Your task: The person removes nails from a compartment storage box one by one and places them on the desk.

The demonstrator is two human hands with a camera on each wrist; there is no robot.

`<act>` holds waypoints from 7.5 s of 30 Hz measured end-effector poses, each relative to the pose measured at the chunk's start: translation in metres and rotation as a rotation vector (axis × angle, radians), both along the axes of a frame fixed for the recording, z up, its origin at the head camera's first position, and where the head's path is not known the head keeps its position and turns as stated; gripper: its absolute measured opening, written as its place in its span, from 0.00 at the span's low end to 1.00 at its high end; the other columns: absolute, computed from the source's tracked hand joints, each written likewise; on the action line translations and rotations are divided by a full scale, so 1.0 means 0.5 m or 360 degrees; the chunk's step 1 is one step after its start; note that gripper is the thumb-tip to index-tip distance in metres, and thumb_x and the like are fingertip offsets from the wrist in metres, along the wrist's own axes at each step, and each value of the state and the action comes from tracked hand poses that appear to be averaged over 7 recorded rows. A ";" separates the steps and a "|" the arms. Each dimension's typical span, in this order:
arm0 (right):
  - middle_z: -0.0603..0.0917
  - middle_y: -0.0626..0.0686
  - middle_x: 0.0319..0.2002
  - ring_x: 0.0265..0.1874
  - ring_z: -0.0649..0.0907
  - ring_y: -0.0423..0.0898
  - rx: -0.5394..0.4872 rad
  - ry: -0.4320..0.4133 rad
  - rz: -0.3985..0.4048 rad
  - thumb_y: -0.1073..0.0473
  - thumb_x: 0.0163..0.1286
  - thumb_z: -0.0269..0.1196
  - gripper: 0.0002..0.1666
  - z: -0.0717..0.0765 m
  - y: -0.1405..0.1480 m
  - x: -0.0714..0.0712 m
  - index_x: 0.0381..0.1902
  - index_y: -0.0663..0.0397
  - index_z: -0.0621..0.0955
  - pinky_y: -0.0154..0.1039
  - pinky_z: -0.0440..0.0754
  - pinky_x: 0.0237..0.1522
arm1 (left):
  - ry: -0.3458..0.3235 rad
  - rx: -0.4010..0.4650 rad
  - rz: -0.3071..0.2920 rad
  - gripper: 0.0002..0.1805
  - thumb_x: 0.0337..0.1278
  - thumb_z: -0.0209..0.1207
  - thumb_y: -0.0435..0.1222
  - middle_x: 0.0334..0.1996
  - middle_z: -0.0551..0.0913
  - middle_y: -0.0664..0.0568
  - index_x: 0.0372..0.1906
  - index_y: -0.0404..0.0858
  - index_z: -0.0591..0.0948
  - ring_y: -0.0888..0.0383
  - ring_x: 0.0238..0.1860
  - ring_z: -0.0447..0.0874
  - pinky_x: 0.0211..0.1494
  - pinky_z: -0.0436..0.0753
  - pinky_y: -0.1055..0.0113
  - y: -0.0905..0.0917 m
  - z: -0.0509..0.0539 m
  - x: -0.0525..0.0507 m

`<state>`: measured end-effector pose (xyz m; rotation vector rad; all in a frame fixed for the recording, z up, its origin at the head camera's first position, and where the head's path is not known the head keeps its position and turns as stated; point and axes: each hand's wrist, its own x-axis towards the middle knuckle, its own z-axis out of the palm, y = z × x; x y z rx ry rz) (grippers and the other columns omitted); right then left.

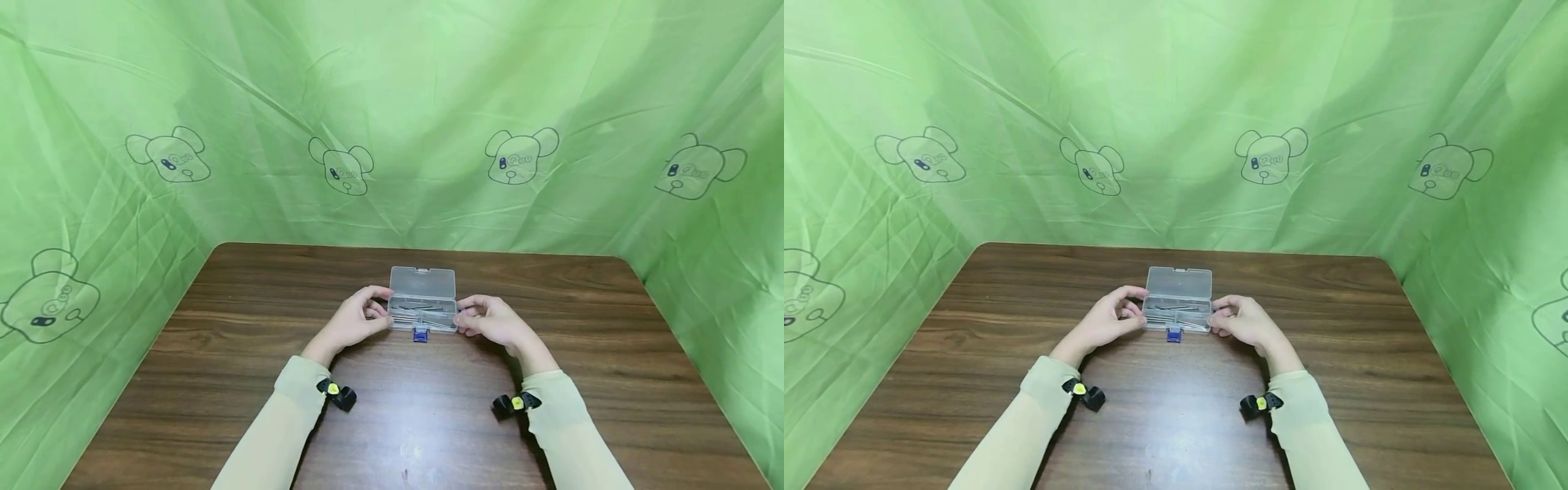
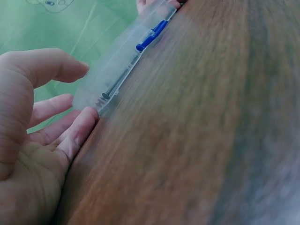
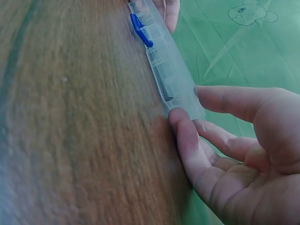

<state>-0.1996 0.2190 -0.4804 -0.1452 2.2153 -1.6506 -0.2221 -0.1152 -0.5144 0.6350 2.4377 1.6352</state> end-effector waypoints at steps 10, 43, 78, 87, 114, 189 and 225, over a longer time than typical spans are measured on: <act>0.90 0.66 0.49 0.41 0.91 0.48 -0.0011 0.0010 0.0003 0.67 0.77 0.69 0.29 0.000 0.001 -0.002 0.69 0.79 0.74 0.42 0.91 0.48 | 0.0023 0.0009 -0.0019 0.35 0.57 0.80 0.32 0.60 0.85 0.44 0.69 0.36 0.80 0.54 0.46 0.88 0.55 0.88 0.65 -0.001 0.001 -0.004; 0.91 0.52 0.49 0.50 0.88 0.49 0.0548 0.0846 0.0233 0.56 0.75 0.74 0.18 0.060 -0.061 -0.069 0.59 0.57 0.88 0.53 0.85 0.53 | 0.0040 -0.0029 0.0003 0.36 0.52 0.84 0.34 0.53 0.86 0.41 0.67 0.36 0.81 0.47 0.44 0.89 0.50 0.88 0.65 -0.002 0.001 -0.009; 0.88 0.48 0.48 0.53 0.86 0.50 0.0685 0.0921 0.0534 0.58 0.66 0.81 0.08 0.011 -0.090 -0.122 0.43 0.47 0.97 0.50 0.84 0.58 | 0.0022 -0.0041 0.0011 0.35 0.54 0.83 0.34 0.52 0.84 0.42 0.66 0.37 0.81 0.50 0.42 0.87 0.46 0.85 0.71 -0.002 -0.001 -0.010; 0.86 0.49 0.45 0.52 0.84 0.51 0.0861 0.0951 0.0614 0.59 0.64 0.82 0.06 0.028 -0.106 -0.124 0.39 0.51 0.96 0.51 0.83 0.61 | 0.0044 0.0000 0.0023 0.37 0.53 0.81 0.27 0.55 0.82 0.32 0.68 0.29 0.78 0.37 0.44 0.86 0.45 0.84 0.69 0.003 -0.008 -0.009; 0.86 0.52 0.48 0.56 0.83 0.56 0.0958 0.1150 0.0662 0.60 0.72 0.76 0.03 0.023 -0.104 -0.105 0.36 0.52 0.92 0.55 0.77 0.67 | 0.0105 -0.0055 0.0020 0.39 0.53 0.84 0.37 0.58 0.82 0.44 0.69 0.35 0.81 0.55 0.43 0.87 0.50 0.88 0.66 0.001 -0.007 0.001; 0.89 0.49 0.36 0.29 0.87 0.51 0.0361 0.0544 0.0186 0.58 0.76 0.71 0.09 0.063 -0.122 0.065 0.49 0.56 0.88 0.39 0.84 0.36 | 0.0024 -0.0082 0.0192 0.37 0.57 0.83 0.41 0.62 0.84 0.47 0.71 0.41 0.82 0.56 0.41 0.86 0.44 0.84 0.69 -0.011 -0.006 -0.012; 0.92 0.52 0.35 0.29 0.85 0.43 0.0749 0.0736 -0.0468 0.58 0.71 0.72 0.08 -0.055 0.050 -0.071 0.42 0.57 0.90 0.41 0.80 0.38 | 0.0005 -0.0032 0.0174 0.37 0.57 0.82 0.39 0.63 0.84 0.46 0.72 0.40 0.81 0.56 0.40 0.84 0.43 0.83 0.71 -0.013 -0.010 -0.013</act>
